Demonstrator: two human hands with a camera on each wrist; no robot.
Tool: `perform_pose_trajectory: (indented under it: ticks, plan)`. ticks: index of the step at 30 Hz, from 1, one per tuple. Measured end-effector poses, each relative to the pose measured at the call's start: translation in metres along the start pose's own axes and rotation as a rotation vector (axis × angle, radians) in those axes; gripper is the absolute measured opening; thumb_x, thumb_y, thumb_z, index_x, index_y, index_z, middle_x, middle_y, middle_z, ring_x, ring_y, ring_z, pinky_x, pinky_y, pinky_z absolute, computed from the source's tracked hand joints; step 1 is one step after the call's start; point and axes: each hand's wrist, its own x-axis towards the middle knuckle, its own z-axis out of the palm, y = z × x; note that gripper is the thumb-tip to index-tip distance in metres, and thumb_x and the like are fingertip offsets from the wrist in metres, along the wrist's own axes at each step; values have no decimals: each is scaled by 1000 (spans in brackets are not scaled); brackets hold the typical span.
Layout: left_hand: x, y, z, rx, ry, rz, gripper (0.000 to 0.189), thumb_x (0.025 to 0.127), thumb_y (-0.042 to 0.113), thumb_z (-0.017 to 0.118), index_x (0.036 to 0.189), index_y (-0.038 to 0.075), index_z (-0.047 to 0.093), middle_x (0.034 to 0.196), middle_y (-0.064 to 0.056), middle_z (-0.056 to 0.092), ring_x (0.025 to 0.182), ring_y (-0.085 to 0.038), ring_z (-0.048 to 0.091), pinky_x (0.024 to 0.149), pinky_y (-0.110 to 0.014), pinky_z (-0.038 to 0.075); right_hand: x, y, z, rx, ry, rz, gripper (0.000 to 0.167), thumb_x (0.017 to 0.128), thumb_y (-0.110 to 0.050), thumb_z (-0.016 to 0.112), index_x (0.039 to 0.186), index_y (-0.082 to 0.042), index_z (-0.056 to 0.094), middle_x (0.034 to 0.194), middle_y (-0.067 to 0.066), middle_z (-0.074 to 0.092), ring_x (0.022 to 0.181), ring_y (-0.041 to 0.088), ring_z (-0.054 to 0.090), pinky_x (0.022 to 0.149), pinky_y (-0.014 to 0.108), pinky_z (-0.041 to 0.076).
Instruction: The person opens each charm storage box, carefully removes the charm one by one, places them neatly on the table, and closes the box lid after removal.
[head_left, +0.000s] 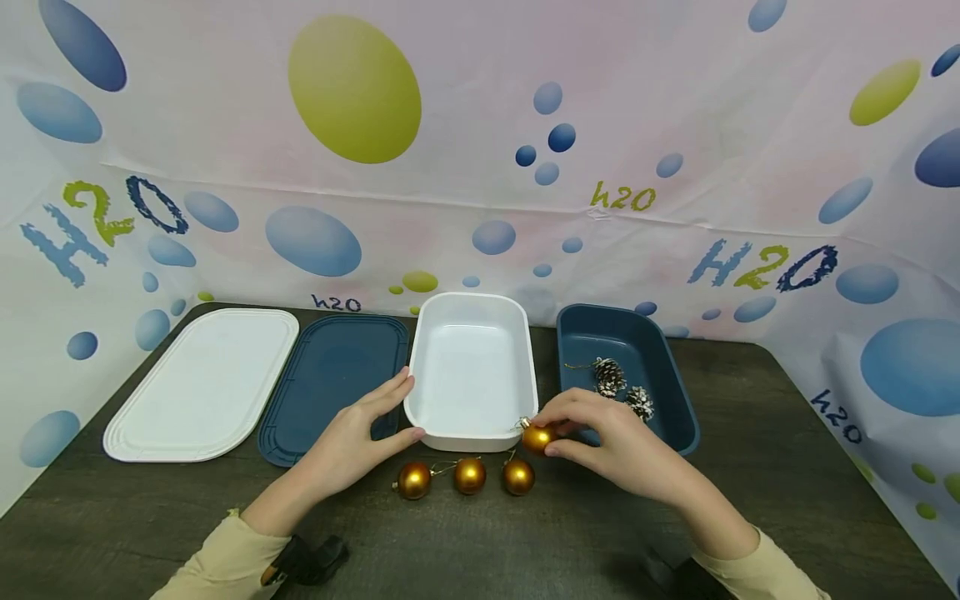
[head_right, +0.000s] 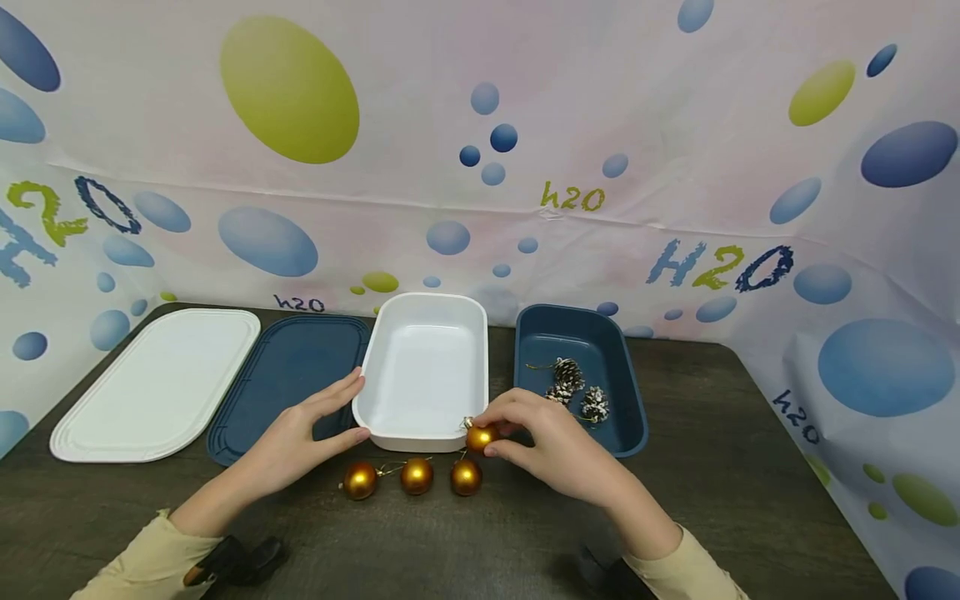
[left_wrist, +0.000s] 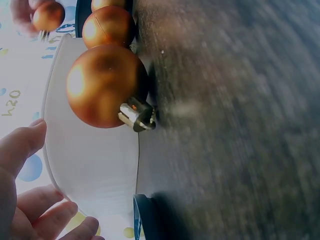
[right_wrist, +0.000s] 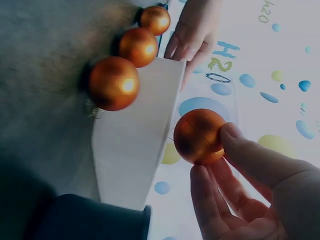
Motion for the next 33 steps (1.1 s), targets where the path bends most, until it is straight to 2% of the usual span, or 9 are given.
perform_pose_trajectory:
  ticks: [6,15,24,33]
  plan:
    - [0,0,0,2,-1,-3,77,86,47,68,146,9,38,154,-6,28,137,-36,28,101,-59,33,-23,2,7,6,39,6,24,86,-13,71,109,-19,66,108,-7,61,91,8,61,75,29,54]
    - [0,0,-1,12,-3,-4,77,86,50,65,146,10,38,154,-6,28,137,-37,28,100,-60,33,-38,9,24,-50,172,11,33,77,2,77,105,-13,67,106,-4,63,89,9,63,72,24,54]
    - [0,1,0,8,-6,-9,77,86,48,67,146,10,38,154,-6,28,137,-36,28,101,-60,33,-44,11,34,-191,176,-7,27,78,-3,77,103,-11,69,103,-5,64,87,8,62,71,22,54]
    - [-1,1,-1,13,-13,-8,77,87,49,66,146,9,38,154,-7,28,138,-37,27,101,-60,32,-45,14,40,-220,151,-5,25,80,-7,77,103,-12,70,101,-7,65,88,6,62,73,22,53]
